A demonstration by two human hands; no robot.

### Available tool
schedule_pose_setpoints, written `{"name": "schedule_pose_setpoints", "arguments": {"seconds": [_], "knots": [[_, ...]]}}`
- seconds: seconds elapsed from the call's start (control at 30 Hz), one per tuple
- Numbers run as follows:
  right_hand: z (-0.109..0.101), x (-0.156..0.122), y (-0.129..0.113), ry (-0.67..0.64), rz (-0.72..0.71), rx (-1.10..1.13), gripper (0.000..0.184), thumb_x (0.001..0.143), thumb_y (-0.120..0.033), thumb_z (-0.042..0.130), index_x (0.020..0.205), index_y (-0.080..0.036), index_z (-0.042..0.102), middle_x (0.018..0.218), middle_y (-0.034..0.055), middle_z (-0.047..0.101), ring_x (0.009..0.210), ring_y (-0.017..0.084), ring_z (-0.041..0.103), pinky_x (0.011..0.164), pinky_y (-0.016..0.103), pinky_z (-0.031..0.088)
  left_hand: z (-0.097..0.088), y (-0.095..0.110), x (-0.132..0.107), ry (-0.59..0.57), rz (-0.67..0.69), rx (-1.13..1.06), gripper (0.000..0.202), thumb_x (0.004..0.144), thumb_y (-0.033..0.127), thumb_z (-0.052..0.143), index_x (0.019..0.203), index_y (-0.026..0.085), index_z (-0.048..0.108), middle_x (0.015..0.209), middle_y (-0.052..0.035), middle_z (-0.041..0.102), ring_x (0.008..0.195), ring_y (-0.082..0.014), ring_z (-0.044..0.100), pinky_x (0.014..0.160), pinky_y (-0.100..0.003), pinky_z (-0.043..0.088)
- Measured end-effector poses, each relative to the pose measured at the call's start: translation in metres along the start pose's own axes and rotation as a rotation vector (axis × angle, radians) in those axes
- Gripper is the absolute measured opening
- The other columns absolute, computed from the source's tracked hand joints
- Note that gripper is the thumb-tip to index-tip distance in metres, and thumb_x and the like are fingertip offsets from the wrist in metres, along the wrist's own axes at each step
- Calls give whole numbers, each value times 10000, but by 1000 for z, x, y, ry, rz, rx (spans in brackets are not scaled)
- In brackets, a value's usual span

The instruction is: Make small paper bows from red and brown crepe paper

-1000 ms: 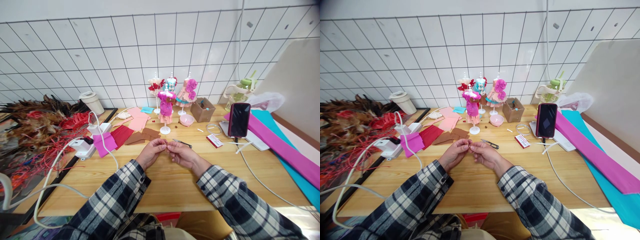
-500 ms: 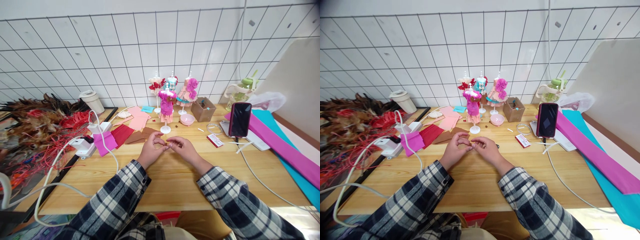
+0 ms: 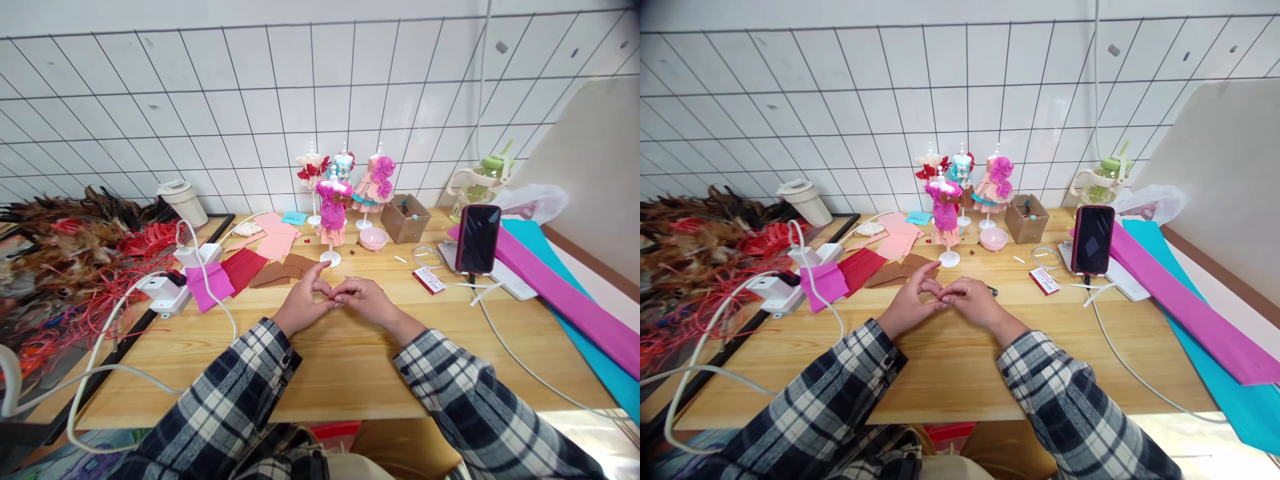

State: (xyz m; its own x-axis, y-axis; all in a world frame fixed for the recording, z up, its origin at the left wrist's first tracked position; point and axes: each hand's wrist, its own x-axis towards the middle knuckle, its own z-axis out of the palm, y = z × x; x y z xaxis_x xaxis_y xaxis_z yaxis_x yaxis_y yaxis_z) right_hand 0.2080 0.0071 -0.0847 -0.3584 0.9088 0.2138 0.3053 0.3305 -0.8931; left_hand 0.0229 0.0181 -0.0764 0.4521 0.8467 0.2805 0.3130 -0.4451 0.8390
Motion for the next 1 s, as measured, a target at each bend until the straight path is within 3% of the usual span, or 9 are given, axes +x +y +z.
{"name": "schedule_pose_setpoints", "arguments": {"seconds": [0.07, 0.17, 0.27, 0.4, 0.5, 0.57, 0.73, 0.87, 1.0], "knots": [[0, 0, 1, 35, 20, -7, 136, 799, -285, 606, 839, -225, 720, 847, 31, 698, 808, 166, 614, 769, 296, 457, 0, -2, 0, 7, -13, 11, 709, 704, 257, 723, 1331, 179, 401, 788, -3, 696, 858, -182, 657, 908, -327, 448], [2, 0, 3, 116, 46, -12, 149, 808, -300, 587, 858, -215, 699, 857, 29, 701, 798, 159, 616, 743, 284, 466, 0, -5, 2, 39, -41, 105, 340, 742, 326, 688, 1051, 192, 639, 865, -31, 717, 839, -188, 663, 847, -327, 486], [7, 1, 4, 182, 56, 19, 162, 798, -328, 596, 851, -205, 688, 864, 34, 705, 807, 160, 624, 746, 286, 476, 0, -9, 4, 105, 33, 203, 160, 773, 327, 659, 846, 198, 718, 921, -49, 727, 906, -203, 659, 882, -347, 490], [11, 2, 4, 209, 54, 141, 174, 781, -341, 609, 849, -200, 685, 888, 40, 710, 825, 164, 637, 786, 294, 486, -2, -9, 6, 148, 208, 289, 147, 815, 290, 624, 877, 212, 732, 989, -58, 724, 1037, -213, 619, 988, -389, 437], [-2, 3, 4, 253, 67, 89, 293, 805, -327, 573, 1060, -208, 652, 882, 32, 690, 770, 150, 620, 736, 282, 485, -4, -8, 7, 167, 244, 316, 139, 825, 270, 612, 868, 210, 730, 972, -59, 725, 1019, -210, 618, 976, -396, 442], [-17, 3, 7, 284, 104, -119, 356, 836, -311, 531, 1172, -219, 604, 902, 36, 671, 762, 150, 599, 727, 287, 468, -5, -9, 7, 188, 217, 290, 126, 819, 262, 617, 843, 203, 726, 941, -61, 726, 971, -204, 627, 942, -383, 461], [-42, -1, 21, 164, 214, -788, 300, 842, -361, 552, 1057, -181, 657, 1029, 119, 623, 994, 249, 534, 878, 366, 375, -5, -8, 6, 208, 151, 215, 118, 800, 257, 623, 818, 188, 717, 901, -70, 716, 927, -202, 629, 901, -363, 472], [-34, -1, 28, 110, 271, -904, 213, 811, -321, 582, 953, -168, 626, 989, 123, 603, 950, 251, 528, 822, 341, 372, -2, -8, 5, 217, 57, 159, 143, 785, 306, 634, 808, 187, 709, 891, -71, 710, 925, -210, 625, 892, -352, 461], [-28, 1, 23, 103, 281, -818, 96, 773, -151, 520, 862, -167, 553, 876, 96, 607, 832, 209, 542, 736, 297, 368, -1, -9, 6, 221, -158, -59, 256, 757, 404, 652, 831, 161, 682, 870, -72, 705, 845, -204, 632, 818, -331, 474]]}}
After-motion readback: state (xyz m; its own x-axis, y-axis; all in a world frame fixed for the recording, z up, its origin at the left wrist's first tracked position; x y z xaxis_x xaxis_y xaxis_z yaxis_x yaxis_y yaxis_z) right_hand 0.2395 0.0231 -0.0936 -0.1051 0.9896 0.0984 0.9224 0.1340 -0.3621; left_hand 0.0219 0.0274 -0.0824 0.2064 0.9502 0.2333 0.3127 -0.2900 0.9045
